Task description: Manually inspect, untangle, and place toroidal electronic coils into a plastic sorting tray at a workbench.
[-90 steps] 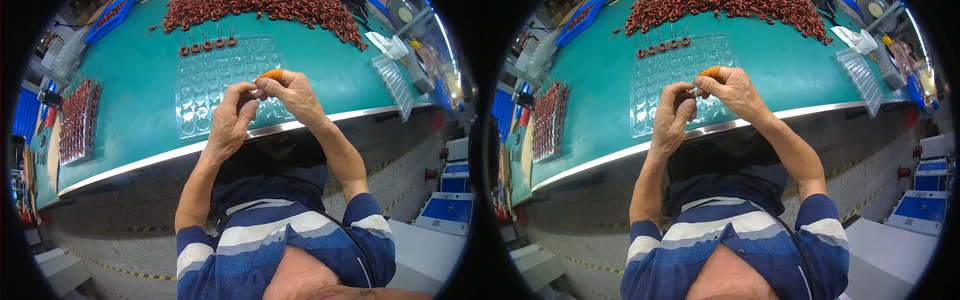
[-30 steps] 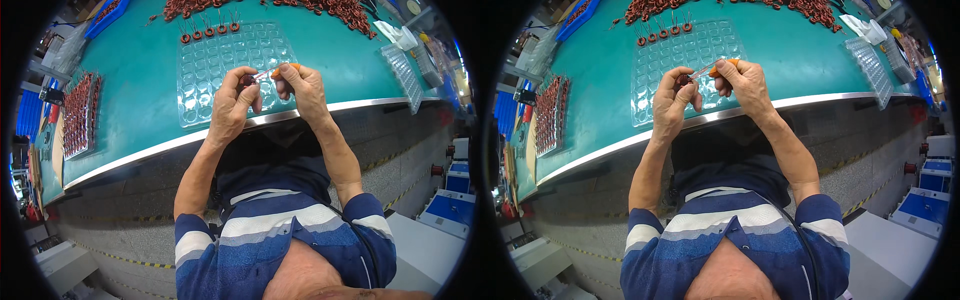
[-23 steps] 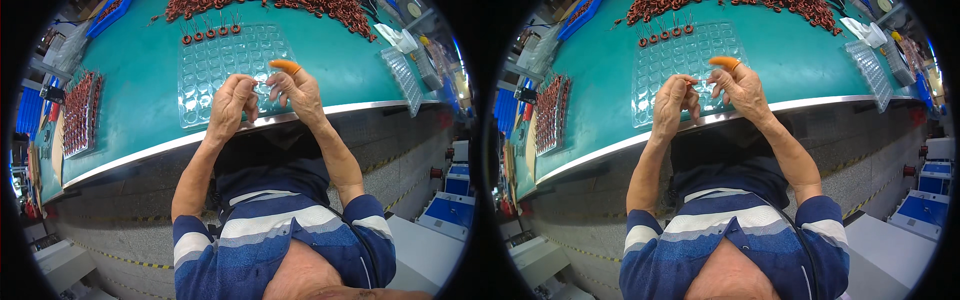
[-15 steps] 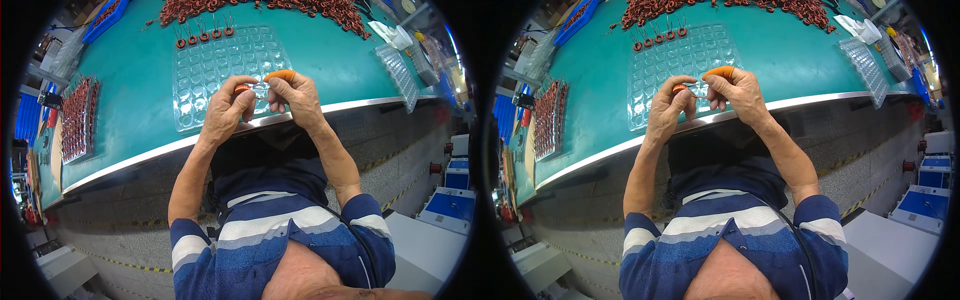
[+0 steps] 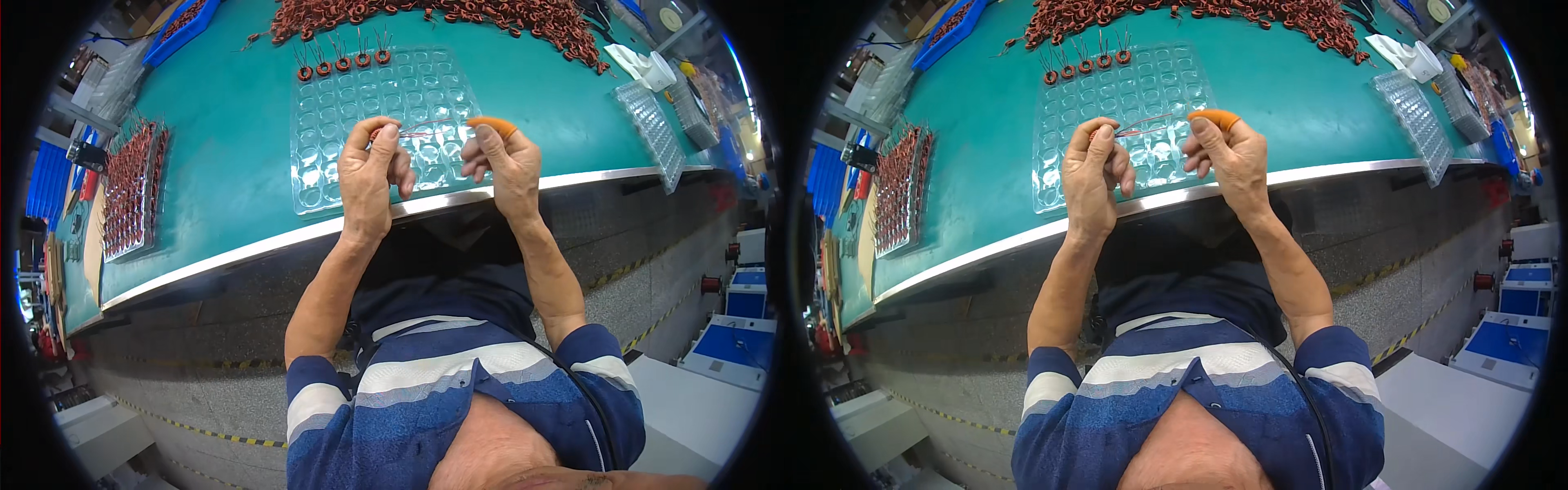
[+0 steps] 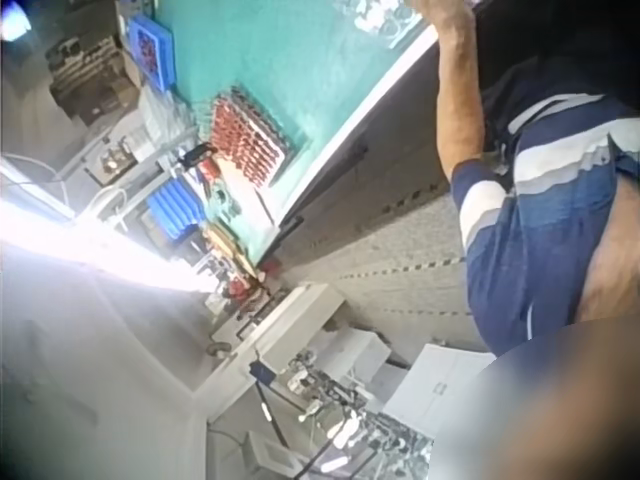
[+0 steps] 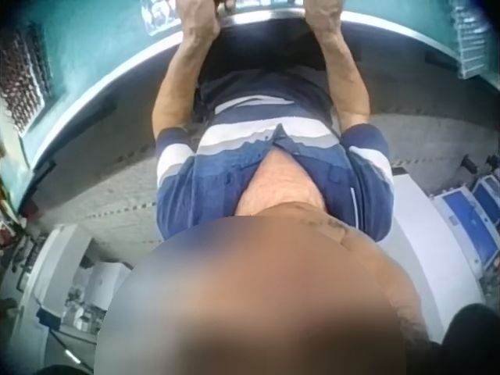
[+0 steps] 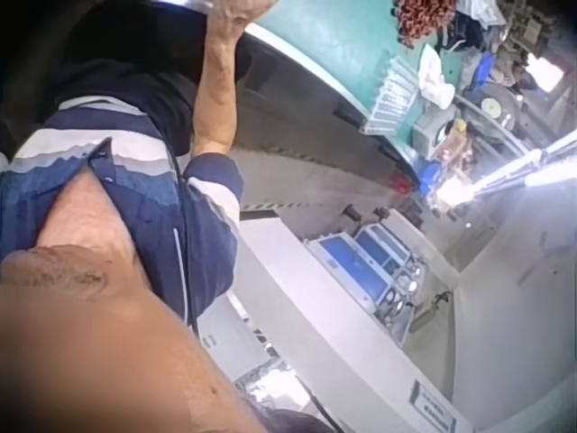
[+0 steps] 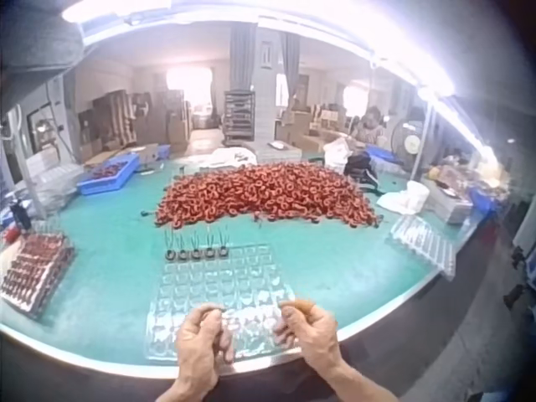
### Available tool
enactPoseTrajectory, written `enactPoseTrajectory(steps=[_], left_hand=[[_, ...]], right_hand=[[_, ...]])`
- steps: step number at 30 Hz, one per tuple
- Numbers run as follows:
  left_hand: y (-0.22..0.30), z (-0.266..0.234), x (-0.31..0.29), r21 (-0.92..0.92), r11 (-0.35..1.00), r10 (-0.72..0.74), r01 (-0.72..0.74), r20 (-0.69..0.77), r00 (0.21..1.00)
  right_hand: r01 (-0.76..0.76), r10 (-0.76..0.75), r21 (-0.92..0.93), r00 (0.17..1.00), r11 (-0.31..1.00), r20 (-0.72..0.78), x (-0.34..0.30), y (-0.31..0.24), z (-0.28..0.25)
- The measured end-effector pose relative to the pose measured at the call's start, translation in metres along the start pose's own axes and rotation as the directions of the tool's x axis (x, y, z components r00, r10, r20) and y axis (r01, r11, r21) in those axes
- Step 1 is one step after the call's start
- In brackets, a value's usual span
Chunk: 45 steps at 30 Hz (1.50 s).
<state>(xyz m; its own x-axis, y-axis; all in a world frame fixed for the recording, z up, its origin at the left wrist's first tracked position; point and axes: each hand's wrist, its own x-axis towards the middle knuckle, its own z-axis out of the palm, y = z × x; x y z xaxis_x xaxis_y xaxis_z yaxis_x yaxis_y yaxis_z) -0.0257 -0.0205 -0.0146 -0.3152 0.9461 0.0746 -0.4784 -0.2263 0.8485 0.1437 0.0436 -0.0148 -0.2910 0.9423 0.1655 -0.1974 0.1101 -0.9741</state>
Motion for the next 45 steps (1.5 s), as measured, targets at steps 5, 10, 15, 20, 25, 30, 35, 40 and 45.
enactPoseTrajectory(steps=[5,10,15,20,25,30,35,40,45], left_hand=[[-0.009,0.006,0.004,0.198,0.975,0.1,-0.104,0.034,0.994],[-0.011,-0.004,0.004,0.43,0.883,0.087,-0.186,0.239,0.967],[0.021,-0.014,0.003,0.609,0.775,-0.109,-0.171,0.394,0.912],[0.041,-0.011,0.002,0.733,0.601,-0.138,-0.319,0.488,0.862],[0.061,-0.012,-0.002,0.731,0.324,-0.175,-0.601,0.671,0.721],[0.073,-0.016,-0.008,0.661,0.095,-0.297,-0.744,0.733,0.612],[0.076,-0.019,-0.016,0.494,-0.247,-0.299,-0.834,0.78,0.55],[0.059,-0.027,-0.02,0.602,-0.181,-0.144,-0.778,0.766,0.626],[0.047,-0.02,-0.028,0.827,0.354,0.148,-0.437,0.411,0.899]], right_hand=[[-0.205,0.208,-0.034,0.963,0.978,0.173,-0.013,0.003,0.017],[-0.198,0.174,0.091,0.96,0.976,0.22,-0.003,0.01,0.02],[-0.356,0.289,0.199,0.908,0.913,0.302,0.0,0.004,0.015],[-0.513,0.385,0.246,0.82,0.823,0.423,0.006,0.004,0.007],[-0.627,0.427,0.226,0.709,0.745,0.561,0.008,0.002,0.008],[-0.607,0.476,0.063,0.68,0.792,0.558,0.009,0.0,0.015],[-0.499,0.448,-0.056,0.716,0.865,0.535,0.009,0.001,0.024],[-0.373,0.39,-0.135,0.785,0.918,0.482,0.004,-0.006,0.027],[0.254,-0.153,-0.302,0.935,0.919,0.32,-0.012,-0.016,0.039]])
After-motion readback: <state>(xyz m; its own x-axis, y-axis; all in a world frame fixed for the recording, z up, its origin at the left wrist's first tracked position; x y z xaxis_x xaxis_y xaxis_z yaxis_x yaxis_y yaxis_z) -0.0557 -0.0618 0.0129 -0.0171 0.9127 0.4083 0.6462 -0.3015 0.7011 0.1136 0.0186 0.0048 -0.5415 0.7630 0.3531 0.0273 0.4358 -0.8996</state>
